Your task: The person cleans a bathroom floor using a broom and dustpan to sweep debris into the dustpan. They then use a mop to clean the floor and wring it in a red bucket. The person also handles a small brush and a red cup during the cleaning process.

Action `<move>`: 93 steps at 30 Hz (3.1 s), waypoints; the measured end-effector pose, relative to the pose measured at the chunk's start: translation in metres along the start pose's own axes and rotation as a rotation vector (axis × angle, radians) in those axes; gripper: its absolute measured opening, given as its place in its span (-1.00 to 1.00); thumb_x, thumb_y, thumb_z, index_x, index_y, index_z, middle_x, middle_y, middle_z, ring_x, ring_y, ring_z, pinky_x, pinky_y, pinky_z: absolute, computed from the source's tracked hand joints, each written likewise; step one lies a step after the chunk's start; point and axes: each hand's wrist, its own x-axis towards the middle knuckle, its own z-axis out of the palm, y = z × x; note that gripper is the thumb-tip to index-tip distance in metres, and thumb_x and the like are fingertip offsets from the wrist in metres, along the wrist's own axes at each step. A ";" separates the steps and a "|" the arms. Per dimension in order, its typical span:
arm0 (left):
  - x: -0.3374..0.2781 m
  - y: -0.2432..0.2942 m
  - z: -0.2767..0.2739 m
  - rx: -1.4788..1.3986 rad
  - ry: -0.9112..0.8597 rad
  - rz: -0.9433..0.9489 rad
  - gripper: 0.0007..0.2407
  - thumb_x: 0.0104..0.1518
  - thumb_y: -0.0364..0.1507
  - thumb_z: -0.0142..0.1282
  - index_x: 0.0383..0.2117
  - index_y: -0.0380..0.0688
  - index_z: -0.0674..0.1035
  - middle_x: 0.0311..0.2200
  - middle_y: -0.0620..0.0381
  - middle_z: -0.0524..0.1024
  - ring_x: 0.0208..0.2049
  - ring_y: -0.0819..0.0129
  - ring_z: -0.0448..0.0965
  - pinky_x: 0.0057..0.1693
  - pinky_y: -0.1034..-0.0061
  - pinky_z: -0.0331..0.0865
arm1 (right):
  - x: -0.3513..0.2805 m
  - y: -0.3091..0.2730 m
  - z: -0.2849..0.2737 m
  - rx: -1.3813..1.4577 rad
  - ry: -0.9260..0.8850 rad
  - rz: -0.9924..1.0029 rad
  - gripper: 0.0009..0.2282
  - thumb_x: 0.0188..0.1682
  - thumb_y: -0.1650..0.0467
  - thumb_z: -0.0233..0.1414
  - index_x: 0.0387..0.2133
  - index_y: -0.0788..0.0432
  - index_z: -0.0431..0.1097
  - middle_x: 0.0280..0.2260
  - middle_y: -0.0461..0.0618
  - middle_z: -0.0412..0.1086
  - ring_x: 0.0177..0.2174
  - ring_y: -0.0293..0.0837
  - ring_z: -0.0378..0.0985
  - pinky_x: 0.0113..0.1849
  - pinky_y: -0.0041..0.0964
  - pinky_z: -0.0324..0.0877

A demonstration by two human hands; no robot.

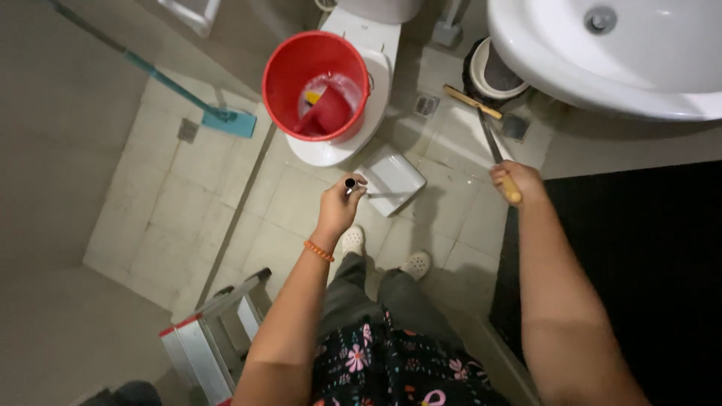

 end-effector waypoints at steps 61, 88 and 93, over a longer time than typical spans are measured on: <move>-0.005 0.018 0.097 -0.019 -0.427 0.374 -0.91 0.21 -0.54 0.12 -0.21 -0.21 0.59 -0.37 -0.07 0.64 -0.35 0.19 0.66 -0.17 0.38 0.49 | -0.197 0.191 0.078 1.043 -0.280 -0.254 -0.75 0.04 0.37 0.00 -0.27 0.43 0.32 -0.32 0.15 0.40 -0.49 -0.17 0.37 -0.42 -0.40 0.42; 0.072 0.058 0.434 0.075 -1.101 1.026 -0.86 -0.29 -0.66 0.05 -0.57 -0.20 0.52 -0.46 -0.15 0.52 -0.33 -0.16 0.49 -0.19 0.15 0.41 | -0.214 0.142 -0.041 1.786 -0.328 -0.306 -0.84 -0.17 0.49 -0.01 -0.36 0.37 0.25 -0.44 0.08 0.30 -0.41 -0.04 0.42 -0.33 -0.20 0.51; 0.098 0.088 0.462 0.299 -1.290 1.116 -0.96 -0.15 -0.63 0.10 -0.59 -0.22 0.54 -0.53 -0.18 0.51 -0.42 -0.13 0.51 -0.26 0.15 0.42 | -0.237 0.119 -0.017 1.806 -0.463 -0.341 -0.75 -0.37 0.57 0.01 -0.36 0.37 0.26 -0.41 0.08 0.32 -0.37 -0.02 0.46 -0.26 -0.17 0.55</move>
